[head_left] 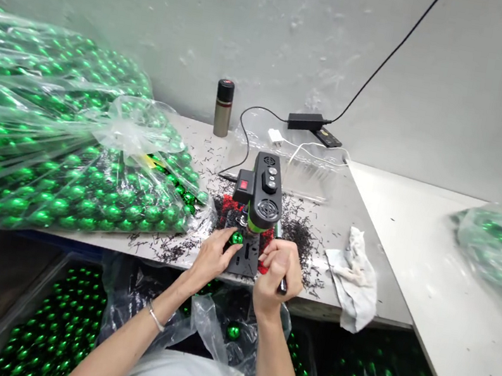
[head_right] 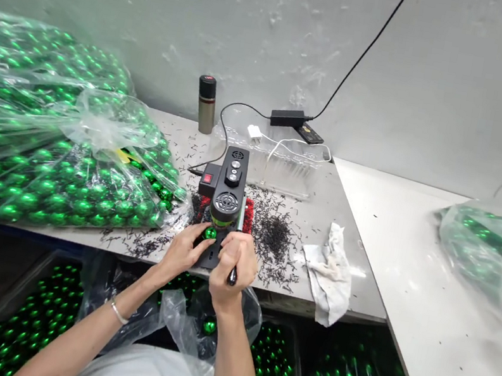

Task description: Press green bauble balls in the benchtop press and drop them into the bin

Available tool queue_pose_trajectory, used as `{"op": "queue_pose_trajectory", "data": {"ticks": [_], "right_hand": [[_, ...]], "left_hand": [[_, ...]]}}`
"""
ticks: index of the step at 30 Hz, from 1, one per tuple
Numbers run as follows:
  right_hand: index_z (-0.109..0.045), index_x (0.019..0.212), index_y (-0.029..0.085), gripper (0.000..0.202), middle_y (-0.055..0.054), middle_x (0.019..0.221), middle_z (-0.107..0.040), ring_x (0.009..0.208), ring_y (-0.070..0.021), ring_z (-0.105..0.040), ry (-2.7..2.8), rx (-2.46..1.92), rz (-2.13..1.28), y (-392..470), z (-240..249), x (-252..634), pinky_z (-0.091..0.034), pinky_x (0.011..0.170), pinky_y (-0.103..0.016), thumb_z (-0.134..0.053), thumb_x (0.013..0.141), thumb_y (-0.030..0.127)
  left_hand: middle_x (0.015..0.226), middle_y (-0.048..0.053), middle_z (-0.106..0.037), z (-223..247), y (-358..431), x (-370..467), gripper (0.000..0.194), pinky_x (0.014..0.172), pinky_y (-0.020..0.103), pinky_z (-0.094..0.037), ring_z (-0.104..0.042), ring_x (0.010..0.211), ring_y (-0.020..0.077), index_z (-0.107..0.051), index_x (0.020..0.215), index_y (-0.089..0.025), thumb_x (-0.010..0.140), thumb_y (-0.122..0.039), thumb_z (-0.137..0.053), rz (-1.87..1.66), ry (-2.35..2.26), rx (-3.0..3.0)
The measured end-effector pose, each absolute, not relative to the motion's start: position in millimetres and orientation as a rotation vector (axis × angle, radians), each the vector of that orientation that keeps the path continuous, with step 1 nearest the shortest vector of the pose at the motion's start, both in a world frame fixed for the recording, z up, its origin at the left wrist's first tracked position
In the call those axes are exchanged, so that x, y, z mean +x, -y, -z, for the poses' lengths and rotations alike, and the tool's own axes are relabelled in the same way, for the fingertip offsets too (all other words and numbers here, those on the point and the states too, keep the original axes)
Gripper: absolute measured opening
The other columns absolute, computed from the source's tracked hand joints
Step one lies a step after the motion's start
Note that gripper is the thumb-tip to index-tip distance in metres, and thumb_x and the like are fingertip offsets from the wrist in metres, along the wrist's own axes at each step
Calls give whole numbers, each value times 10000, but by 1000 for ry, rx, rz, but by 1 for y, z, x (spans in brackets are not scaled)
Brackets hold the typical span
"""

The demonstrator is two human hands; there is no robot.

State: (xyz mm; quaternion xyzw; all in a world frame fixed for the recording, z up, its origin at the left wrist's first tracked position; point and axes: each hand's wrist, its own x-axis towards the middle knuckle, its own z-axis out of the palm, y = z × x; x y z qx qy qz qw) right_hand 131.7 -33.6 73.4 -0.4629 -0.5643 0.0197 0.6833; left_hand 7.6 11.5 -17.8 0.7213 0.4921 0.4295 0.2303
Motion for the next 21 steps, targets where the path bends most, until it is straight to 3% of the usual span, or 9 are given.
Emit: {"op": "queue_pose_trajectory", "data": {"ticks": [10, 15, 21], "right_hand": [[-448, 665, 217, 331, 14, 673, -517, 650, -125, -538, 1301, -1014, -22, 35, -74, 133, -421, 592, -279, -384, 982, 145], [-452, 684, 216, 308, 15, 678, -519, 638, -127, -543, 1302, -1000, 20, 33, -60, 135, -432, 605, -289, -386, 978, 152], [-450, 690, 216, 324, 17, 720, -541, 621, -121, -549, 1405, -892, 153, 26, -22, 143, -511, 757, -372, -351, 999, 210]], "left_hand": [[1147, 127, -721, 21, -7, 17, 288, 942, 449, -528, -672, 1048, 273, -660, 1192, -183, 936, -313, -636, -1185, -1359, 2155], [1118, 106, -748, 23, -10, 18, 281, 1020, 494, -464, -665, 1044, 272, -693, 1144, -200, 901, -339, -699, -1182, -1383, 2157], [1092, 122, -749, 25, -10, 18, 308, 1000, 490, -464, -662, 1021, 273, -695, 1144, -172, 911, -374, -692, -1230, -1350, 2179]]}}
